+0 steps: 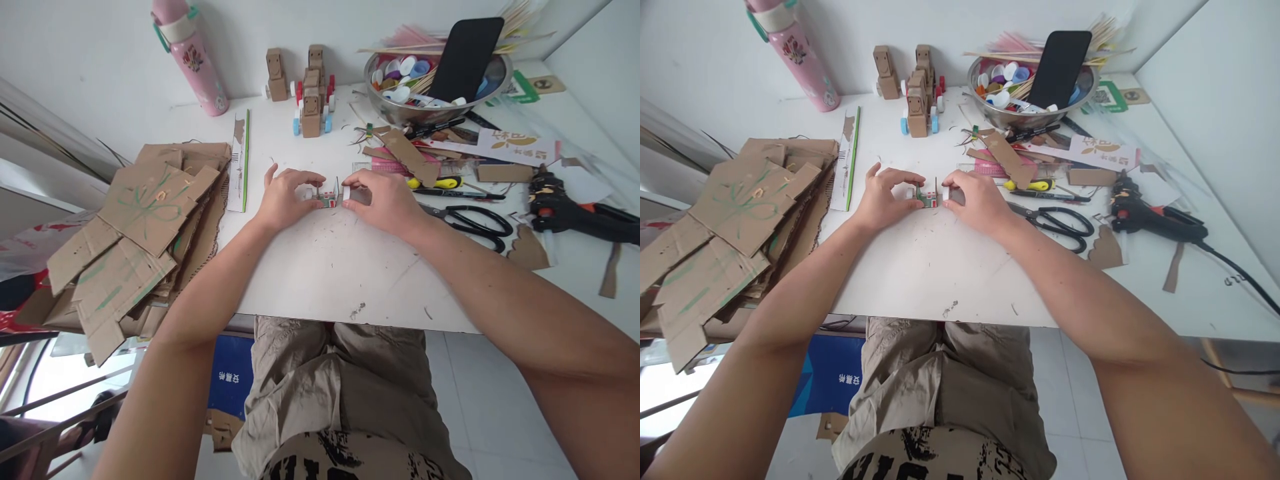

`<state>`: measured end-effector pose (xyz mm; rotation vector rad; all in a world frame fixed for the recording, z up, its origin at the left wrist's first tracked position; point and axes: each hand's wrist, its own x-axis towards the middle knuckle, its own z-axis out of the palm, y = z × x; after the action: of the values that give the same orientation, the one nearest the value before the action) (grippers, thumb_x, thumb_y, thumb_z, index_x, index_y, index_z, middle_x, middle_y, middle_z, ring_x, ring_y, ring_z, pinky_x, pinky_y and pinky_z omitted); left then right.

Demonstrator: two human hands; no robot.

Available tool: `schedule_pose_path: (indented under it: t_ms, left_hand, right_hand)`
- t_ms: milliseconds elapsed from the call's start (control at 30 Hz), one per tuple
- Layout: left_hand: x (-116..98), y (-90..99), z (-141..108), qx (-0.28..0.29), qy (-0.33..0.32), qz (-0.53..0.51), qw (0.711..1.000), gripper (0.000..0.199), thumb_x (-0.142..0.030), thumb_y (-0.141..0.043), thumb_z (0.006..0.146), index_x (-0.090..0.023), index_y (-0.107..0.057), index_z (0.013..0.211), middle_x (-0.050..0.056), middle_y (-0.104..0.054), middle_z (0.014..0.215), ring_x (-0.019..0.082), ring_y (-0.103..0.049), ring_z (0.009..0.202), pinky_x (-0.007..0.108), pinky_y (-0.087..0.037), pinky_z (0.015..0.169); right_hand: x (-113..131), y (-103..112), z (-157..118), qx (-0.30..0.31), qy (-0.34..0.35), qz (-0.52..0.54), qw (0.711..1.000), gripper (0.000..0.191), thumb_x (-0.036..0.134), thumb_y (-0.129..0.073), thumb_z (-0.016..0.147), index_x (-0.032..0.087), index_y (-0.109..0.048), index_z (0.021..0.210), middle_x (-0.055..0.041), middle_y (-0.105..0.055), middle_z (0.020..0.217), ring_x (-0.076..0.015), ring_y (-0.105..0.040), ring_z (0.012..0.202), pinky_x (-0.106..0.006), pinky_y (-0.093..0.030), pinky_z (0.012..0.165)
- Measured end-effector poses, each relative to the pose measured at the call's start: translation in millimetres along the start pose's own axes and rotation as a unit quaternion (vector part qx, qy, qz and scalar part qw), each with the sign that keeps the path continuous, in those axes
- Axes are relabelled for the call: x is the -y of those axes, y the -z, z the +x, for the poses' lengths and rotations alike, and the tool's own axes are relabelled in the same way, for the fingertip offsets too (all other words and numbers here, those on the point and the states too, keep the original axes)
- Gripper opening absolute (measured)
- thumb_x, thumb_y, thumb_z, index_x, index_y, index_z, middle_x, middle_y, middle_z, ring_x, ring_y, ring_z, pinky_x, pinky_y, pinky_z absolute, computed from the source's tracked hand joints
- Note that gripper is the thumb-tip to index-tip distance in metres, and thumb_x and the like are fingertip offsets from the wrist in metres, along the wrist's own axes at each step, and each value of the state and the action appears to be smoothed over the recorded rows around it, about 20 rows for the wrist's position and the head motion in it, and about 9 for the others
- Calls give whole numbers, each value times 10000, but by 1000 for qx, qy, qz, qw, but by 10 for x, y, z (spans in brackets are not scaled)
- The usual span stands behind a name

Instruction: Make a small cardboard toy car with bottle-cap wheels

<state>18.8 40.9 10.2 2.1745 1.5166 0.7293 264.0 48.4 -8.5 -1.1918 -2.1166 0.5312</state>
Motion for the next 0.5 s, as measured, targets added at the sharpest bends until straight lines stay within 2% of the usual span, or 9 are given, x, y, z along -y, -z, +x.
schedule_pose_path:
  t_ms: [200,300,400,500]
  left_hand:
    - [-16,-1,4,9,2,0,1000,381,-306,-889,860,-353,-809,1230,29,-879,1297,301,-753,1344,635,-232,1444]
    - [-1,41,-6,26,-3,0,1000,494,-278,-889,850,-333,-776,1328,48,-865,1327,299,-757,1342,654,-237,1432]
    - [48,105,-9,43,-7,-6,999,644,-261,-915,798,-304,-729,1413,59,-856,1336,288,-785,1263,666,-302,1396]
    - [97,157,4,47,-2,-2,999,547,-260,-914,775,-285,-772,1303,48,-868,1245,282,-804,1173,664,-365,1356]
  right_hand:
    - [-53,-28,4,-5,9,0,1000,249,231,-811,848,282,-830,1092,-71,-871,1103,-369,-801,1084,-559,-629,1022]
    - [-88,-26,0,-3,25,4,1000,261,259,-820,859,276,-831,1119,-73,-874,1106,-364,-804,1065,-548,-641,1002]
    - [-114,-19,-1,-3,35,9,999,263,280,-825,866,275,-832,1129,-77,-877,1118,-362,-804,1056,-543,-648,990]
    - [-122,-20,2,-4,35,12,999,259,280,-831,862,281,-827,1120,-75,-877,1118,-360,-802,1051,-543,-648,987]
